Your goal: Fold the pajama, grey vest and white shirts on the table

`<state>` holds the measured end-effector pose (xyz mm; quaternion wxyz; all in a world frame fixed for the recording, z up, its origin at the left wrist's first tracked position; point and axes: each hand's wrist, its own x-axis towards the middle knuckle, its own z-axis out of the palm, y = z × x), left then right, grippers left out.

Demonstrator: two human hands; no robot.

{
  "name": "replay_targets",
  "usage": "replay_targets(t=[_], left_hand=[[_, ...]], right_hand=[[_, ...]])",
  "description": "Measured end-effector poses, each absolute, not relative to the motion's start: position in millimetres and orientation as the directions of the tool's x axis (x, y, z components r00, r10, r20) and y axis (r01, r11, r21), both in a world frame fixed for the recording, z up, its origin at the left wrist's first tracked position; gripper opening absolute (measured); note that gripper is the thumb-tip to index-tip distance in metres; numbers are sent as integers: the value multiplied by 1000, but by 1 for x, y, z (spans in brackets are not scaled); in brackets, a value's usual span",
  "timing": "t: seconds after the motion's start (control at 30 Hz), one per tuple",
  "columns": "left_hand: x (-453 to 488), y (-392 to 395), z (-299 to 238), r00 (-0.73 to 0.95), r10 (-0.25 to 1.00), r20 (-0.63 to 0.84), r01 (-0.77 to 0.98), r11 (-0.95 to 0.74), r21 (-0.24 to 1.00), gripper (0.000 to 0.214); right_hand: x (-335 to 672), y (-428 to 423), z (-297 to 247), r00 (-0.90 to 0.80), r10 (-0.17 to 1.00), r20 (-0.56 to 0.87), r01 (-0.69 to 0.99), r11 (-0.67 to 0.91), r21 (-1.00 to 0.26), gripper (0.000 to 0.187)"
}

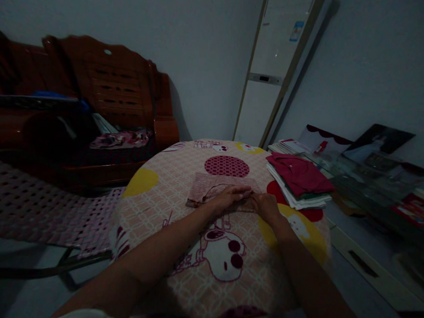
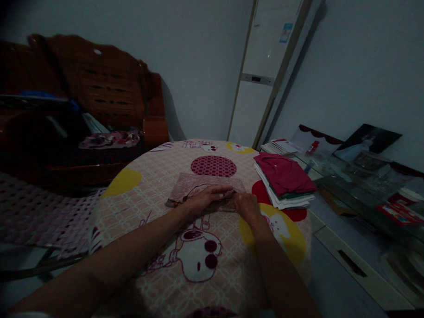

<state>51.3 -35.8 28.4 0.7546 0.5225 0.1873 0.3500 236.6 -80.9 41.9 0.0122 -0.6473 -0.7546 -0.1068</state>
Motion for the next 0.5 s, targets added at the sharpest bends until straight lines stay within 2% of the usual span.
replay_targets(t=[0.2, 0.27, 0.33, 0.4, 0.43, 0.5], left_hand=[[48, -36, 31, 685, 721, 102, -278, 129, 952, 49], [47, -34, 28, 695, 707, 131, -247, 63, 967, 50], [47, -32, 24, 725, 669, 166, -207, -19, 978, 52], [48, -31, 22, 771, 601, 211, -194, -95, 976, 55], [48, -31, 21, 793, 562, 234, -193, -132, 972, 57], [48, -32, 21, 822, 503, 266, -178, -217, 960, 56]], right_hand=[[234, -80, 43, -194, 962, 194, 980, 199, -7, 28], [239, -79, 43, -243, 954, 174, 942, 275, -190, 26], [250, -78, 43, -253, 953, 169, 820, 304, -485, 25], [262, -77, 43, -147, 972, 181, 621, 233, -748, 28], [268, -77, 43, -53, 981, 187, 526, 186, -830, 30], [278, -76, 42, 129, 973, 191, 404, 124, -906, 32]])
